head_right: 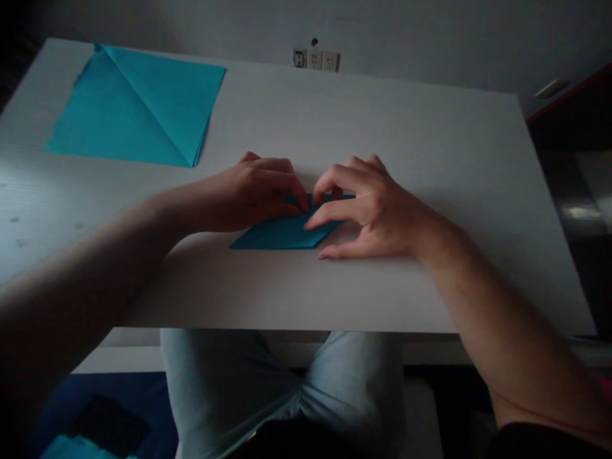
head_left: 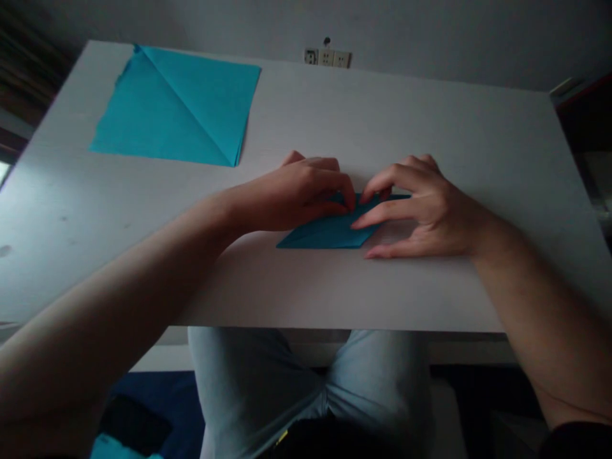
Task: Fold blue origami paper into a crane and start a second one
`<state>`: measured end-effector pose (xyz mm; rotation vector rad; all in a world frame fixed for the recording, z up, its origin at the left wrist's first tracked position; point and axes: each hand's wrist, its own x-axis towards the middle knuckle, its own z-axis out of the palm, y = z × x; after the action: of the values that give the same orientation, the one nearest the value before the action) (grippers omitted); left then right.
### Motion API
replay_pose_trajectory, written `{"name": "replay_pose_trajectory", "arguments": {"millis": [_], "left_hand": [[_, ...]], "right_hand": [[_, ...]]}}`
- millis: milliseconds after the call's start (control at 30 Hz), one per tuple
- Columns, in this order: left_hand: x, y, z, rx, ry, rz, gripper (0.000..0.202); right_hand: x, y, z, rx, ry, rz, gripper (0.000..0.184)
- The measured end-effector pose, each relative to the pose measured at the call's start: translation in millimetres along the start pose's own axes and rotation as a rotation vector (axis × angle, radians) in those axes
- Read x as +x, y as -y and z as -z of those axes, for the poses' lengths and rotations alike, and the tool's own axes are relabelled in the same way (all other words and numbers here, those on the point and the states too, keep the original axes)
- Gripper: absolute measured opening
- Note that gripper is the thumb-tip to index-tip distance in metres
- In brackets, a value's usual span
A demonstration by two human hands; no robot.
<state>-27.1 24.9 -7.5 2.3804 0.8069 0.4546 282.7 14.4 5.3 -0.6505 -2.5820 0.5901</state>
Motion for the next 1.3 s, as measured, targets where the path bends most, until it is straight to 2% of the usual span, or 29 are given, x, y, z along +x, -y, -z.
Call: {"name": "replay_pose_trajectory", "arguments": {"millis": [100, 167, 300, 367, 467, 567, 633, 767, 867, 933, 1000, 1033, 1167, 1300], "left_hand": [[-1.0, -2.6, -2.4, 0.029, -0.078, 0.029, 0.020], [-0.9, -4.2, -3.0, 0.033, -0.112, 0.045, 0.018], [-1.1, -7.6, -0.4, 0.034, -0.009, 0.021, 0.012], [-2.1, -10.8, 1.4, 0.031, 0.050, 0.000, 0.022], [-3.7, -17.2, 2.4, 0.037, 0.065, -0.028, 0.038], [-4.0, -22.6, 1.2, 0.043, 0.061, -0.010, 0.017], [-3.7, -24.4, 0.4, 0.046, 0.056, 0.037, 0.007], [-4.2, -24.9, -1.3, 0.065, 0.001, 0.175, 0.037], [-6.1, -25.9, -3.9, 0.122, -0.047, 0.215, 0.046], [-7.0, -28.4, -5.8, 0.161, -0.050, 0.240, 0.061], [-6.7, -31.6, -7.6, 0.180, -0.052, 0.271, 0.081], [-6.0, -33.0, -8.4, 0.183, -0.054, 0.283, 0.085], [-2.7, -34.1, -11.9, 0.185, -0.050, 0.256, 0.064], [-3.0, -30.5, -15.3, 0.192, -0.069, 0.194, 0.051]], "right_hand": [[2.7, 1.4, -8.2, 0.139, 0.055, -0.113, 0.024], [3.2, 1.2, -13.0, 0.180, 0.061, -0.138, 0.017], [1.7, -1.0, -17.8, 0.230, -0.014, -0.129, 0.018], [1.5, -0.6, -17.5, 0.268, -0.027, -0.160, 0.015], [2.1, 1.8, -15.3, 0.281, -0.009, -0.210, 0.012], [2.0, 2.9, -14.2, 0.246, -0.018, -0.211, 0.009], [1.2, 1.8, -14.7, 0.242, -0.046, -0.223, 0.014], [-1.4, -3.1, -16.9, 0.290, -0.128, -0.345, 0.036], [-3.4, -5.5, -17.2, 0.266, -0.168, -0.386, 0.050], [-5.1, -5.2, -15.3, 0.231, -0.150, -0.386, 0.055], [-7.2, -3.2, -11.8, 0.193, -0.099, -0.375, 0.055], [-8.1, -1.9, -9.8, 0.175, -0.073, -0.363, 0.053], [-9.1, 3.2, -3.7, 0.139, -0.047, -0.328, 0.044], [-4.9, 5.8, -4.4, 0.128, -0.093, -0.360, 0.016]]}}
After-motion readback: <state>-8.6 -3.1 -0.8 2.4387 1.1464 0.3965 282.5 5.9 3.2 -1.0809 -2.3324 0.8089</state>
